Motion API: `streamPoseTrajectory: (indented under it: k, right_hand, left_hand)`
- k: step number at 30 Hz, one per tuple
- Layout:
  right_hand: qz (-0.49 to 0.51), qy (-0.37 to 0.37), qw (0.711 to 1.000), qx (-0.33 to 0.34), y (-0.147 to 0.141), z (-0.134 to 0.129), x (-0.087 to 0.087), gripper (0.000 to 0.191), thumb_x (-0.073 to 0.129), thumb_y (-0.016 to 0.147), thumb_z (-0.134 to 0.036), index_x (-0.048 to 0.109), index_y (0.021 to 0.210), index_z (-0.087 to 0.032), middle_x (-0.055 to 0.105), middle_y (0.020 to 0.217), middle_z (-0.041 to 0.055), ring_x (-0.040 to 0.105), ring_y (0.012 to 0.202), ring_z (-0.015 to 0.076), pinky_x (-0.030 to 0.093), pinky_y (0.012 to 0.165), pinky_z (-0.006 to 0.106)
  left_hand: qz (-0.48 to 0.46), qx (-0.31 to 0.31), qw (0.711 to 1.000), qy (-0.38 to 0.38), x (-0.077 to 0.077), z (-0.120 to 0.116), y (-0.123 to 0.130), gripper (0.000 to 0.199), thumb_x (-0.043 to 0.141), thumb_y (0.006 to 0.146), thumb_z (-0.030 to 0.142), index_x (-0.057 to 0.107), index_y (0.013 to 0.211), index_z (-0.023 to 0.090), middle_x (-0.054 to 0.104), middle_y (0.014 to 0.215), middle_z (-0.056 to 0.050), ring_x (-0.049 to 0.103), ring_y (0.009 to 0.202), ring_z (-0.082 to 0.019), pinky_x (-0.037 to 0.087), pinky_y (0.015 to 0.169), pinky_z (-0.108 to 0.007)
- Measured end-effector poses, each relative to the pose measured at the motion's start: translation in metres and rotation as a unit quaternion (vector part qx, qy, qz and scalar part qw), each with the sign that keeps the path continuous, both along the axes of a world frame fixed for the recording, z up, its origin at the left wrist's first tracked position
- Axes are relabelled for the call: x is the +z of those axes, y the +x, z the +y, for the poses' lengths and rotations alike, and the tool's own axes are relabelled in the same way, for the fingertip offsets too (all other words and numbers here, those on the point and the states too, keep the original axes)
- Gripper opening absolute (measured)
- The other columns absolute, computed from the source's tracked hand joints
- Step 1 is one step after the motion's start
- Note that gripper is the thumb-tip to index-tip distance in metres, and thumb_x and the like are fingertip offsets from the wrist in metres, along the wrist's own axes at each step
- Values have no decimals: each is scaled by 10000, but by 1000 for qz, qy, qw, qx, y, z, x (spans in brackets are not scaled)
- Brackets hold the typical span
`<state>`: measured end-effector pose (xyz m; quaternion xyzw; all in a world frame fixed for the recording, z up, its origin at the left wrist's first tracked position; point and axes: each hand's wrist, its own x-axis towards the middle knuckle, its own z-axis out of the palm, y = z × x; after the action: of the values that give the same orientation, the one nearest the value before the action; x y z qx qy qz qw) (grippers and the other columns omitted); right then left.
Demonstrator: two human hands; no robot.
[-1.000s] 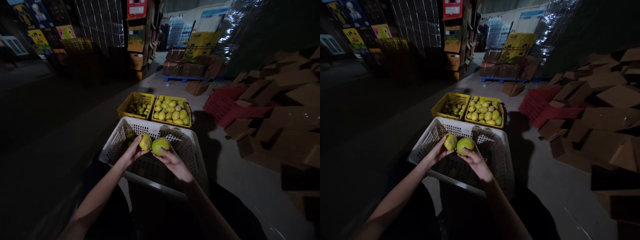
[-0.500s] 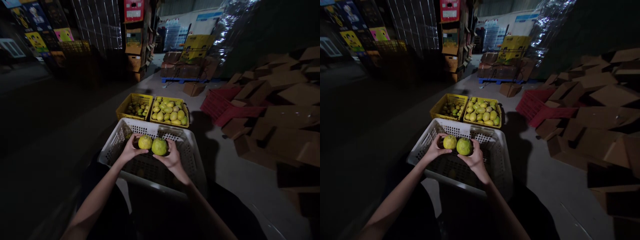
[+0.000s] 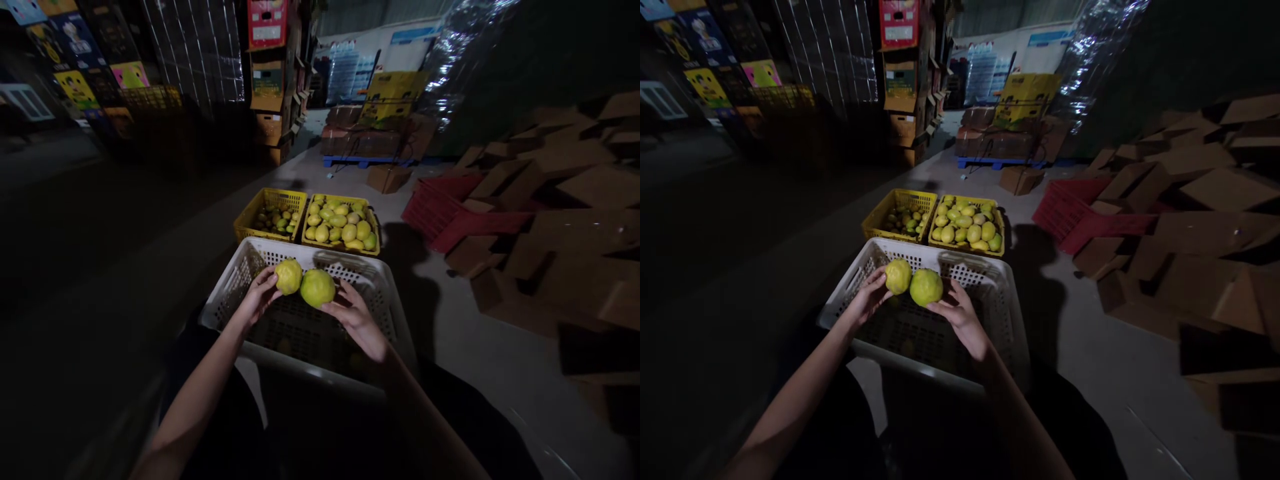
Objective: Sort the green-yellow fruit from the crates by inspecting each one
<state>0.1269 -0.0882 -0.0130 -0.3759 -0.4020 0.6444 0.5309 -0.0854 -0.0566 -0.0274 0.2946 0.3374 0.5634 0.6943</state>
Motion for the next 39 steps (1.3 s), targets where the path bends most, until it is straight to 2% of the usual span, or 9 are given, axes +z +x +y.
streamPoseTrajectory:
  k: [6,9,11,15,22,27,31,35,39]
  right_hand:
    - [47,-2,998,32,0,-1,-2,260,728,722,-214,677,974,-254,656,1142,14,624,1041,222,489,959,482]
    - [6,-2,999,54,-4,-1,-4,320,736,721,-228,667,1033,-236,684,1089,27,641,1001,219,466,981,460]
    - [-23,0,997,69,-7,-1,-6,389,765,685,-215,658,1059,-205,701,1045,41,656,951,218,476,960,423]
    - [-30,-4,998,60,-10,-1,-13,494,798,636,-197,627,1098,-224,690,1077,30,650,945,206,513,878,360]
    - [86,-62,992,68,-10,4,-15,170,677,760,-252,643,922,-215,708,996,17,671,853,193,544,811,387]
    - [180,-146,966,114,-8,9,-14,263,595,760,-293,647,976,-152,735,862,72,689,744,215,554,725,368]
    - [223,-184,950,114,-4,11,-14,324,506,798,-393,658,946,-148,741,830,102,690,712,232,543,624,355]
    - [258,-187,945,78,-1,11,-15,358,433,841,-409,678,917,-159,745,829,101,687,734,219,541,643,335]
    - [268,-175,942,99,0,11,-17,372,490,824,-439,686,921,-137,739,834,105,676,697,205,533,601,303]
  left_hand:
    - [-16,-14,1000,-23,-2,0,7,304,717,744,292,670,1010,153,701,1031,-79,647,994,-202,525,853,-277]
    - [26,-37,999,9,-5,-7,15,435,774,688,273,650,1092,169,684,1084,-79,629,1020,-208,485,915,-297]
    - [78,-13,996,38,-7,-12,19,526,813,630,227,630,1122,191,677,1087,-60,625,996,-192,474,908,-282]
    - [132,32,989,65,-11,-13,21,441,809,639,276,643,1040,195,685,974,-30,621,905,-156,479,822,-228]
    - [33,24,997,-60,-13,-1,23,425,684,758,438,689,1049,128,712,1018,-94,629,1025,-223,465,942,-291]
    - [-85,15,989,-116,0,-3,20,408,524,856,423,652,1063,95,722,901,-104,687,806,-203,549,712,-278]
    - [-88,-8,985,-145,7,-5,15,409,380,913,379,633,1022,77,700,742,-97,662,563,-182,518,490,-253]
    - [-66,-34,984,-160,9,-8,15,443,380,914,445,615,1050,95,694,738,-91,649,514,-182,518,455,-267]
    - [-77,-65,984,-149,7,-9,16,444,405,888,487,620,1007,117,683,731,-76,644,511,-171,519,450,-259]
